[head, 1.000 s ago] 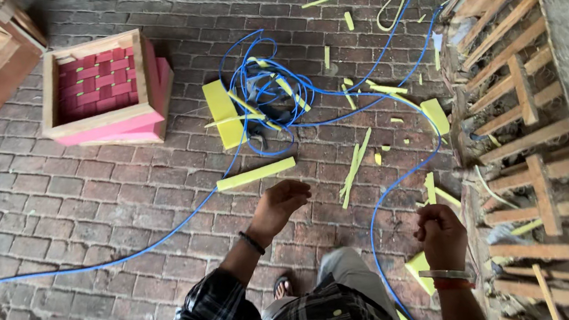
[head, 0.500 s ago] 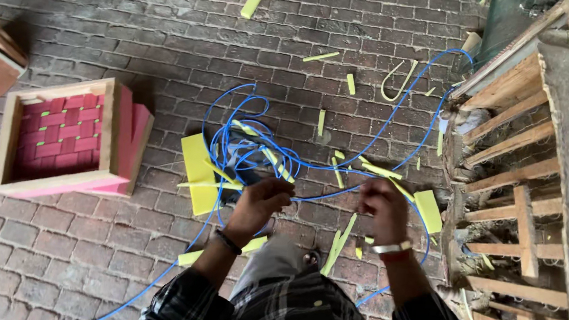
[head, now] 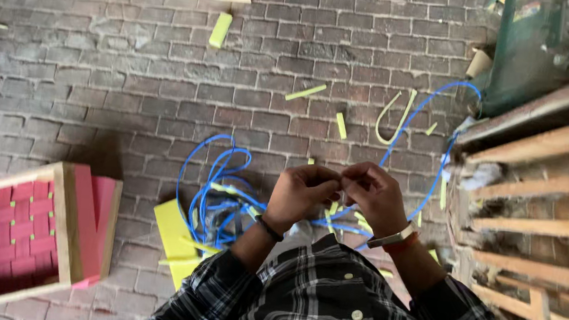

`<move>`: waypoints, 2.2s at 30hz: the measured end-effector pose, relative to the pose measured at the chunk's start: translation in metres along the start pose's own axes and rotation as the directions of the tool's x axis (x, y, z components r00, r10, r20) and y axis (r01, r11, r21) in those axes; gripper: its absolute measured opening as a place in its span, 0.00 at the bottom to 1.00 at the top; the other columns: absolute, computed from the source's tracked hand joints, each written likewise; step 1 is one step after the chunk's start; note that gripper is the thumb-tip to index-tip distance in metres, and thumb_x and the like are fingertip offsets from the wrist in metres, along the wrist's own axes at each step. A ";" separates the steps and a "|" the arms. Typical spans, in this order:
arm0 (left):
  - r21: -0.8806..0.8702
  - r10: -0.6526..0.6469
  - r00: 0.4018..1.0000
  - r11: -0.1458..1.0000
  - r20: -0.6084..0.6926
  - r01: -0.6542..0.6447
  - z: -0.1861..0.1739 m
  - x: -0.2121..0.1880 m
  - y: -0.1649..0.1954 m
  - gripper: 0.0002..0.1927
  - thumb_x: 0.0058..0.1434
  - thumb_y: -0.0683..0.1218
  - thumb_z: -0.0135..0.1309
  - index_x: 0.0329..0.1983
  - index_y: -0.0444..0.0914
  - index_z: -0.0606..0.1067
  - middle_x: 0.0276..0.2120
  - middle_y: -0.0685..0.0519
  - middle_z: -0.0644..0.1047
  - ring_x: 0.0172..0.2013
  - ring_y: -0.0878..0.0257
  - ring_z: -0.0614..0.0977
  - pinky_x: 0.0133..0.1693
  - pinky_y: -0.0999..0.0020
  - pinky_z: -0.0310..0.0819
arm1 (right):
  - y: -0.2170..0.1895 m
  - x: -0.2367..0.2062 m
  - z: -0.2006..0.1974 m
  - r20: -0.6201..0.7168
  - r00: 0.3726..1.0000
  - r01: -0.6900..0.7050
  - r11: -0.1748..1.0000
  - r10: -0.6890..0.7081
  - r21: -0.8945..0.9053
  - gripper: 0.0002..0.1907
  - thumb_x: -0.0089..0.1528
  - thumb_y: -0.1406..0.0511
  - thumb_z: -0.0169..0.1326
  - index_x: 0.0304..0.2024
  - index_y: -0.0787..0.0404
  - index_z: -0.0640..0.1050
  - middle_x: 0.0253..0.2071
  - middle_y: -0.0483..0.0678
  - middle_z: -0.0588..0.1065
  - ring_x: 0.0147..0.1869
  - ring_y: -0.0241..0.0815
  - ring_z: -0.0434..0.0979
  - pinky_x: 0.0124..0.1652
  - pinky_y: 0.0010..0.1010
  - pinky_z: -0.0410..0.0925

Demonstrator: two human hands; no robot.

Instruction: The person installs metal hinges onto a wooden board using a power drill and a hammer. They position the hinges, drive screws with the drill, and tap components with the hammer to secure them.

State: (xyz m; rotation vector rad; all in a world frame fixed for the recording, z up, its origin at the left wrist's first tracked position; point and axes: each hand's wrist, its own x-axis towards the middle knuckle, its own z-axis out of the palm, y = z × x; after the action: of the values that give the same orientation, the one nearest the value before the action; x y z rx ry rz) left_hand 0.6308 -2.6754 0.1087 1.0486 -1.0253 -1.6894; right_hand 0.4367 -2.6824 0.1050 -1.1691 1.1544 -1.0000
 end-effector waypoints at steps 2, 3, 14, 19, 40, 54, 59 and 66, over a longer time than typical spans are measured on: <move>0.094 -0.018 0.998 0.995 -0.062 0.024 -0.006 0.056 0.026 0.11 0.62 0.42 0.61 0.43 0.29 0.81 0.33 0.52 0.84 0.33 0.68 0.85 0.33 0.74 0.80 | -0.017 0.054 -0.007 -0.033 0.999 0.015 1.000 -0.015 -0.006 0.06 0.63 0.71 0.58 0.43 0.66 0.78 0.33 0.45 0.78 0.32 0.31 0.76 0.31 0.25 0.71; 0.145 -0.025 0.995 0.989 -0.093 0.038 -0.010 0.084 0.038 0.11 0.61 0.42 0.61 0.42 0.29 0.81 0.32 0.52 0.84 0.32 0.69 0.85 0.32 0.74 0.80 | -0.023 0.081 -0.010 -0.049 0.998 0.028 1.000 -0.028 -0.014 0.06 0.63 0.71 0.58 0.43 0.65 0.78 0.33 0.45 0.77 0.31 0.31 0.76 0.30 0.25 0.71; 0.500 0.155 0.951 0.866 -0.267 -0.001 -0.059 0.481 0.135 0.11 0.58 0.46 0.61 0.36 0.33 0.80 0.25 0.52 0.83 0.26 0.70 0.83 0.29 0.72 0.78 | -0.064 0.479 -0.071 -0.194 0.950 0.191 0.948 -0.244 -0.255 0.06 0.62 0.69 0.61 0.41 0.63 0.79 0.35 0.42 0.79 0.34 0.29 0.78 0.32 0.23 0.72; 0.591 0.290 0.929 0.800 -0.232 -0.102 -0.078 0.661 0.221 0.10 0.59 0.45 0.59 0.35 0.32 0.79 0.23 0.52 0.81 0.24 0.71 0.80 0.27 0.72 0.76 | -0.136 0.677 -0.120 -0.081 0.962 0.228 0.929 -0.262 -0.292 0.05 0.62 0.69 0.61 0.40 0.63 0.79 0.33 0.42 0.80 0.32 0.30 0.79 0.30 0.23 0.72; 0.152 0.055 0.985 0.985 0.165 -0.081 -0.190 1.477 0.415 0.06 0.67 0.42 0.43 0.39 0.36 0.70 0.25 0.57 0.70 0.25 0.71 0.70 0.26 0.73 0.65 | -0.240 1.455 -0.294 -0.241 0.952 -0.115 0.951 0.187 0.286 0.09 0.64 0.64 0.55 0.45 0.61 0.77 0.33 0.45 0.77 0.33 0.34 0.77 0.31 0.28 0.72; 0.396 0.404 0.911 0.825 0.083 -0.402 -0.201 1.997 0.557 0.10 0.65 0.44 0.60 0.47 0.36 0.79 0.37 0.55 0.82 0.37 0.68 0.85 0.38 0.74 0.82 | -0.341 1.984 -0.488 -0.114 0.976 -0.155 0.963 0.183 0.219 0.10 0.67 0.66 0.50 0.50 0.63 0.74 0.34 0.47 0.75 0.31 0.36 0.74 0.30 0.28 0.71; 0.411 0.416 0.909 0.833 -0.023 -0.371 -0.195 2.169 0.601 0.07 0.62 0.42 0.64 0.43 0.36 0.83 0.37 0.52 0.82 0.36 0.66 0.85 0.36 0.72 0.83 | -0.358 2.151 -0.537 -0.075 0.974 -0.176 0.924 0.213 0.340 0.12 0.69 0.65 0.44 0.51 0.61 0.74 0.32 0.46 0.75 0.30 0.34 0.75 0.29 0.26 0.71; 0.266 0.313 0.942 0.904 0.120 -0.335 -0.202 2.447 0.650 0.07 0.64 0.42 0.63 0.43 0.34 0.83 0.35 0.51 0.83 0.35 0.66 0.85 0.36 0.71 0.83 | -0.382 2.391 -0.624 -0.254 0.941 -0.138 0.938 0.224 0.318 0.14 0.71 0.62 0.41 0.48 0.63 0.75 0.31 0.45 0.75 0.29 0.33 0.73 0.29 0.27 0.71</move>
State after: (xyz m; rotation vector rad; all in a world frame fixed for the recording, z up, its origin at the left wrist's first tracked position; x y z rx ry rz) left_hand 0.3362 -5.1976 0.1309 0.9332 -1.4377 -1.3433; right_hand 0.1835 -5.1700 0.1417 -0.6779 1.2630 -1.1772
